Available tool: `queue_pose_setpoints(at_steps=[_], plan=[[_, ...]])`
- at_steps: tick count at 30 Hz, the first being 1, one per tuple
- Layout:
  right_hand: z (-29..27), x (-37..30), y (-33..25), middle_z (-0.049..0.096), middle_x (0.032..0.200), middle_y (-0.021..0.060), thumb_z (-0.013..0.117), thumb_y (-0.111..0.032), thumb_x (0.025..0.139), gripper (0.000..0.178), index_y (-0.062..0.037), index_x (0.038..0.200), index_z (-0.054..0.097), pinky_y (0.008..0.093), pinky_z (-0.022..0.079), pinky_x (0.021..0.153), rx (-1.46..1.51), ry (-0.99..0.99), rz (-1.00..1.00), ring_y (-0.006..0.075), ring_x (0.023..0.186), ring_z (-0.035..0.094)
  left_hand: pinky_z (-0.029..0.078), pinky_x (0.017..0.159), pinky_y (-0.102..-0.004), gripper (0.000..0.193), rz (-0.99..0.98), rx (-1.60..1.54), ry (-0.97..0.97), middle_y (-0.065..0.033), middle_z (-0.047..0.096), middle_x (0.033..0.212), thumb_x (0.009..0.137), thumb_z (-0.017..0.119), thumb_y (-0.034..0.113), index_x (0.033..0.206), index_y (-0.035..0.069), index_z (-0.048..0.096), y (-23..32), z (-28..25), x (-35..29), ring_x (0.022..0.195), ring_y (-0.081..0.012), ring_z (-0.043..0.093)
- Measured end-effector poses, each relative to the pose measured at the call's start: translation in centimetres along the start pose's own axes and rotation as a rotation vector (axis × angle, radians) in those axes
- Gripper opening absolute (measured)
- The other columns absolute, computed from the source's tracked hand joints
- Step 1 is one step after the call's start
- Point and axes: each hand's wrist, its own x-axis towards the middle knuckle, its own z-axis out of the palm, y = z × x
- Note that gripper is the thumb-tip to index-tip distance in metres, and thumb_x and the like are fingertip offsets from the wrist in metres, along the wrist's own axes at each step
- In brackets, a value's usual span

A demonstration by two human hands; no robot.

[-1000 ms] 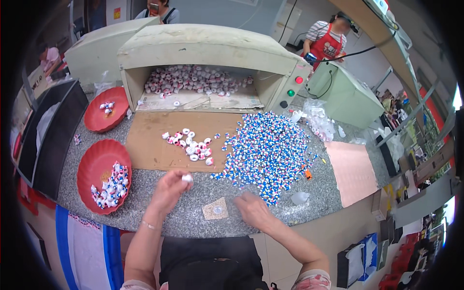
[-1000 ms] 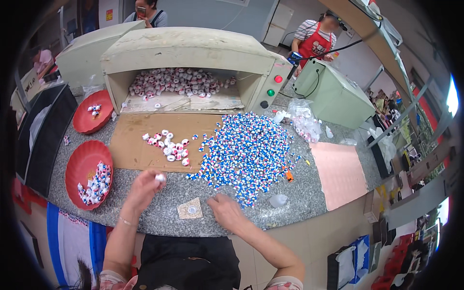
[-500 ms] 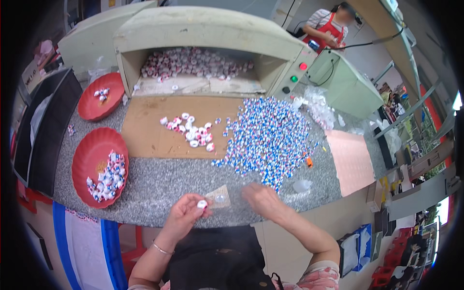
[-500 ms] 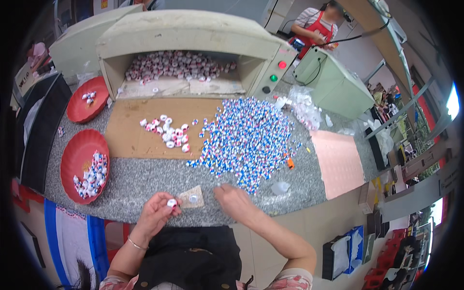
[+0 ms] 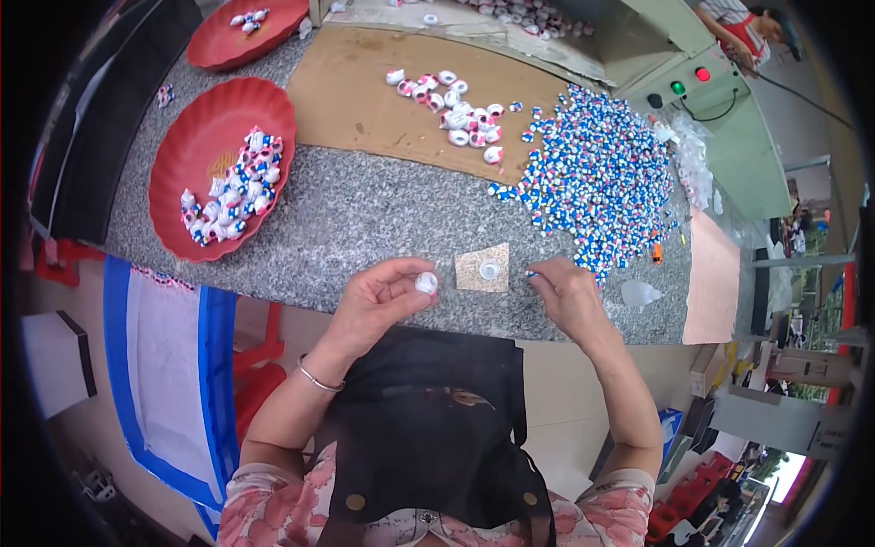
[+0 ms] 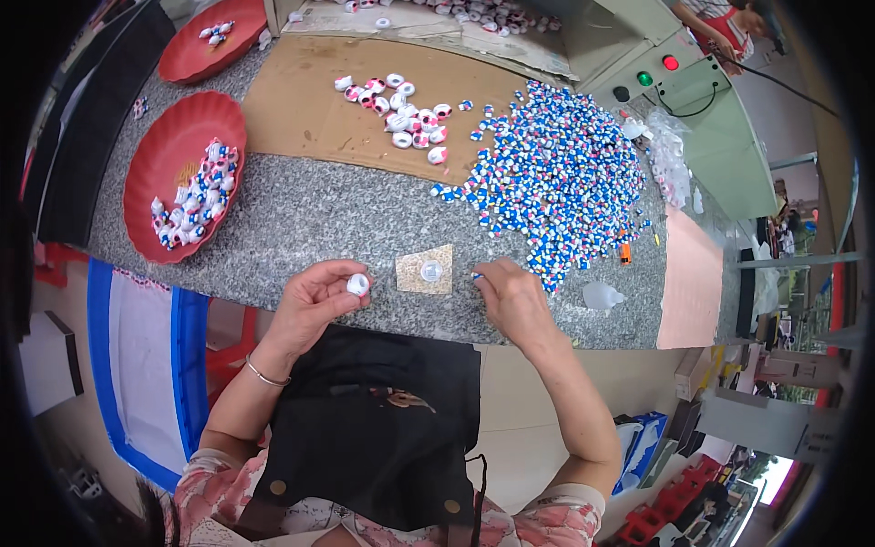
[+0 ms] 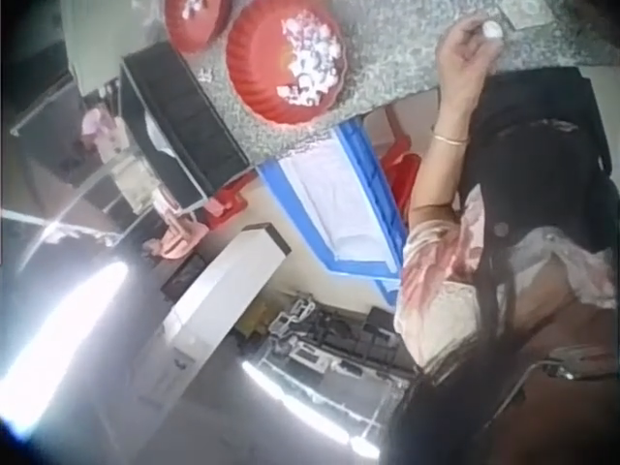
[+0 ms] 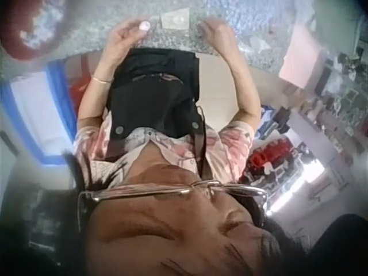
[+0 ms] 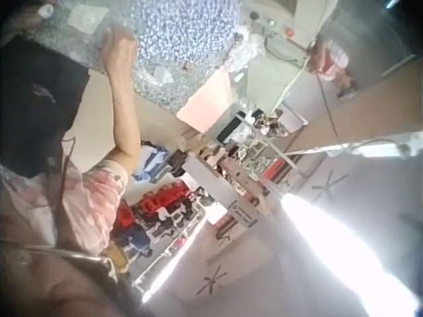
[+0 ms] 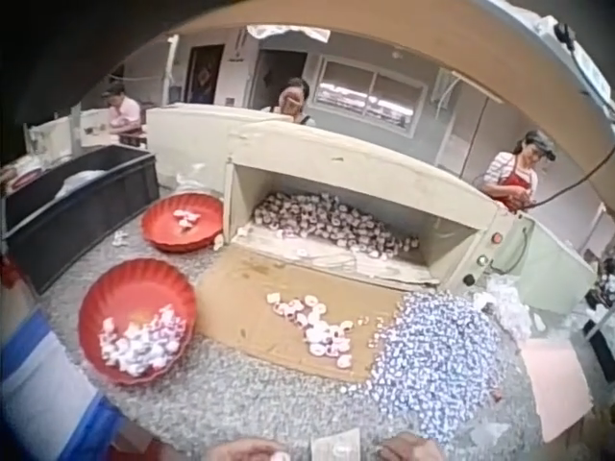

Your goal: Adhering small circular toy components onto a base at a factory assembly station.

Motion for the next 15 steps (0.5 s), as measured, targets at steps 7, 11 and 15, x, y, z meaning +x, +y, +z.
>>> queue_pose_setpoints(at_steps=[7,11,15], plan=[[0.3,0.7,-1.8,0.067,0.085,0.0186,0.070,-0.002,0.083,0.012,0.0003,0.095,0.068,0.0416,0.053,0.065,-0.175,-0.012,-0.051,0.0358,0.075,0.067,0.054,0.090,-0.0274,0.037,0.013,0.044,-0.026,-0.0077,0.066,0.110,0.088,0.065,-0.006,0.125,-0.002,0.058,0.2,0.2,0.0,0.101,-0.0136,0.065],[0.2,1.2,-4.6,0.067,0.085,0.0183,0.070,-0.001,0.083,0.011,0.0000,0.093,0.068,0.0415,0.053,0.064,0.025,0.052,-0.102,0.0359,0.075,0.067,0.053,0.088,-0.0245,0.037,0.027,0.121,-0.022,-0.0065,0.066,0.108,0.089,0.066,-0.004,0.125,-0.002,0.057,0.0,-0.2,0.1,0.099,-0.0114,0.065],[1.4,2.3,-4.7,0.064,0.081,0.0161,0.068,0.000,0.083,0.008,-0.0009,0.091,0.066,0.0422,0.052,0.061,-0.103,-0.017,-0.180,0.0354,0.072,0.066,0.053,0.087,-0.0237,0.037,0.085,0.096,-0.017,-0.0062,0.066,0.107,0.089,0.066,-0.005,0.125,-0.002,0.057,0.0,0.3,0.8,0.099,-0.0111,0.065]])
